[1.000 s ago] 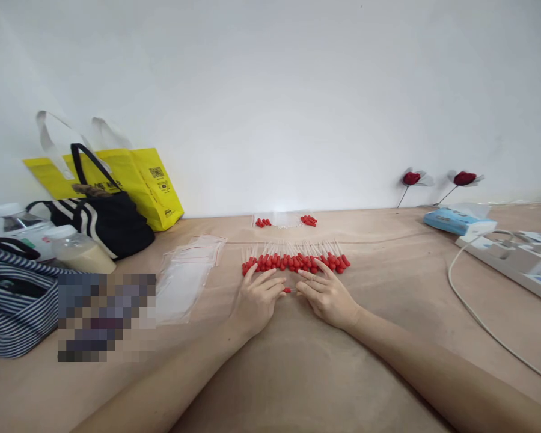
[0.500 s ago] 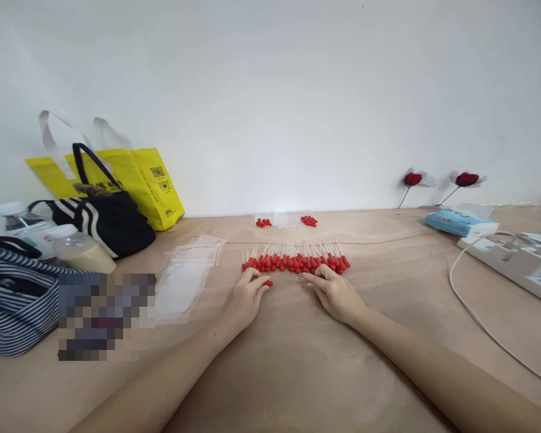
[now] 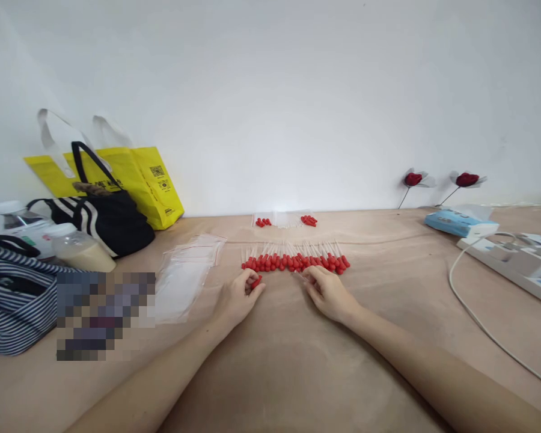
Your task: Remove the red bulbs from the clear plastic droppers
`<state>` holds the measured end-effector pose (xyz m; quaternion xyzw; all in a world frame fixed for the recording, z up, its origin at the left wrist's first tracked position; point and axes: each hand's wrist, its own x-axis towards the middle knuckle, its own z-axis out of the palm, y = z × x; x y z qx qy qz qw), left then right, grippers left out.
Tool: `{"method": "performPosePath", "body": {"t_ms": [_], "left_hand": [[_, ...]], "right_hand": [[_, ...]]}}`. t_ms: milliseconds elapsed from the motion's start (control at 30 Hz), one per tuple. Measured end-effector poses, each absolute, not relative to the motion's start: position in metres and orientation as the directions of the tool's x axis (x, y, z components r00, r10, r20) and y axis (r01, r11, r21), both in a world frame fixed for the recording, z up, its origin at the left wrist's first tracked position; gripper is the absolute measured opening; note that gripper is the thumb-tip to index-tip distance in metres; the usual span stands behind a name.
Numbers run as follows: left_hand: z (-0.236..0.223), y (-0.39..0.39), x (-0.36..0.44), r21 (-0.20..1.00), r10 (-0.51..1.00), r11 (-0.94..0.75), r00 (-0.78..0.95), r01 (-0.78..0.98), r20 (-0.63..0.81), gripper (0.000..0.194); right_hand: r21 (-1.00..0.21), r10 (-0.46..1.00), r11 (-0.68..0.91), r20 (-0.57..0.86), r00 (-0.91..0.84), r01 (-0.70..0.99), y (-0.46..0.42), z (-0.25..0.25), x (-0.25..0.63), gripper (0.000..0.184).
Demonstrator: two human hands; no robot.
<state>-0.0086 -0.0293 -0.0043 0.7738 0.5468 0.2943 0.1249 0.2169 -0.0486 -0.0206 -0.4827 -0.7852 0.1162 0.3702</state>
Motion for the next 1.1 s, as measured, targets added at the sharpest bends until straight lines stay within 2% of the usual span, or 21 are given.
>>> {"method": "performPosePath", "body": {"t_ms": [133,300,600,767,833,967,1100], "left_hand": [[-0.005,-0.029,-0.009,0.533,0.929,-0.349,0.208,0.771,0.307,0.015],[-0.004,-0.027,-0.015,0.540,0.933,-0.336,0.195,0.772,0.302,0.015],[-0.003,-0.017,-0.033,0.524,0.926,-0.360,0.225,0.772,0.305,0.016],[0.007,-0.020,-0.029,0.361,0.823,-0.451,0.224,0.817,0.522,0.016],[0.014,-0.021,-0.023,0.323,0.793,-0.471,0.234,0.821,0.563,0.014],[0.024,-0.018,-0.002,0.240,0.750,-0.580,0.395,0.778,0.531,0.012],[0.027,-0.003,0.026,0.153,0.667,-0.712,0.592,0.685,0.452,0.018]], "right_hand": [[-0.520,0.836,0.519,0.473,-0.278,0.678,-0.051,-0.023,0.206,0.022],[-0.521,0.875,0.437,0.436,-0.211,0.733,-0.051,-0.025,0.191,0.023],[-0.518,0.883,0.448,0.383,-0.270,0.729,-0.057,-0.020,0.167,0.016],[-0.556,0.876,0.456,0.417,-0.241,0.695,-0.057,-0.019,0.167,0.013],[-0.587,0.871,0.460,0.445,-0.209,0.666,-0.058,-0.019,0.169,0.014],[-0.605,0.854,0.477,0.492,-0.172,0.638,-0.060,-0.019,0.184,0.015],[-0.582,0.828,0.490,0.544,-0.137,0.649,-0.061,-0.021,0.213,0.014]]}}
